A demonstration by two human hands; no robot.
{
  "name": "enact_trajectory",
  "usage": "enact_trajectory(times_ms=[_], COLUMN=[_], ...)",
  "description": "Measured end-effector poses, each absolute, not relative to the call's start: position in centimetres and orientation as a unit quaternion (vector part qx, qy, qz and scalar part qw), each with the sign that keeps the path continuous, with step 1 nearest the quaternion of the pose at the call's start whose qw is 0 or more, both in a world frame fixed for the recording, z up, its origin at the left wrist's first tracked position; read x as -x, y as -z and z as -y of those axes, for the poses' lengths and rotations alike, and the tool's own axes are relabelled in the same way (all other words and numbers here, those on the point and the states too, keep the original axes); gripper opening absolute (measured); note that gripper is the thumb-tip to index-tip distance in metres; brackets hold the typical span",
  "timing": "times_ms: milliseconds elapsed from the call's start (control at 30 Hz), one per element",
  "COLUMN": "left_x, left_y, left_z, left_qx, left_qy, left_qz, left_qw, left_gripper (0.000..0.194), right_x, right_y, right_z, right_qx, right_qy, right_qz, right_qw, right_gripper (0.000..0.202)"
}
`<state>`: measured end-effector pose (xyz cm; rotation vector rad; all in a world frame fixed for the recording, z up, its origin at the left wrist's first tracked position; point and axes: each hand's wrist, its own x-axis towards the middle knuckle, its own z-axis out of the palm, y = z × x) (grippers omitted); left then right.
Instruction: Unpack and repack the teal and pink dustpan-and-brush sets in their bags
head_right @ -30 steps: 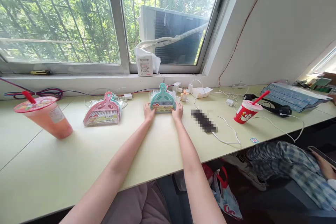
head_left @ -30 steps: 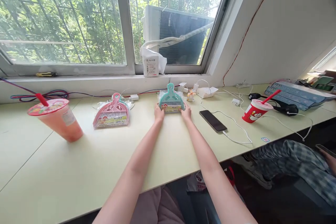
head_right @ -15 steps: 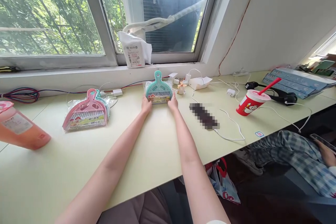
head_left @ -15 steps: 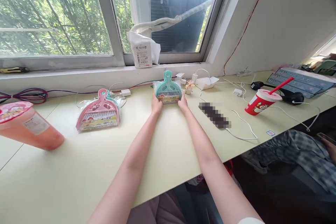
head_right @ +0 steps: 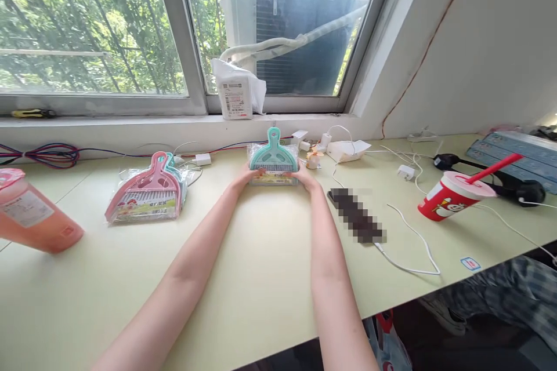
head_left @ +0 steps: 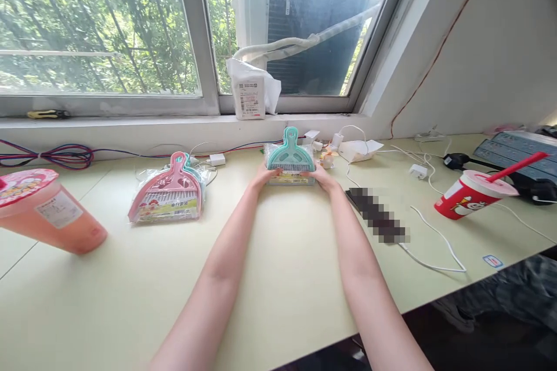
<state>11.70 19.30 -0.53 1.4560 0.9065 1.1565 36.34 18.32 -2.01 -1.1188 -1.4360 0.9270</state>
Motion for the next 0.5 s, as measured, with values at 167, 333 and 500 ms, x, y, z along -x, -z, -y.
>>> enact_trajectory(times_ms=[167, 333, 500], left_x=[-11.7, -11.8, -11.3], left_y=[1.0, 1.0, 1.0], left_z=[-18.7, -17.0, -14.7], left_qx=[-0.6, -0.593, -0.614], left_qy=[-0.505, -0.547, -0.567], left_qz=[-0.36, -0.356, -0.35], left_qw=[0.506, 0.472, 0.422], left_gripper=[0.046, 0.066, 0.085], right_x=[-36.3, -35.3, -34.6], right_y=[1.8, 1.3, 0.9], right_z=[-17.5, -14.8, -11.9], right_qx=[0.45, 0.429, 0.429], right_qy=[-0.423, -0.422, -0.395], right_qz=[0.586, 0.591, 0.598], right_qw=[0.525, 0.538, 0.55], right_gripper=[0.08, 0.083, 0.088])
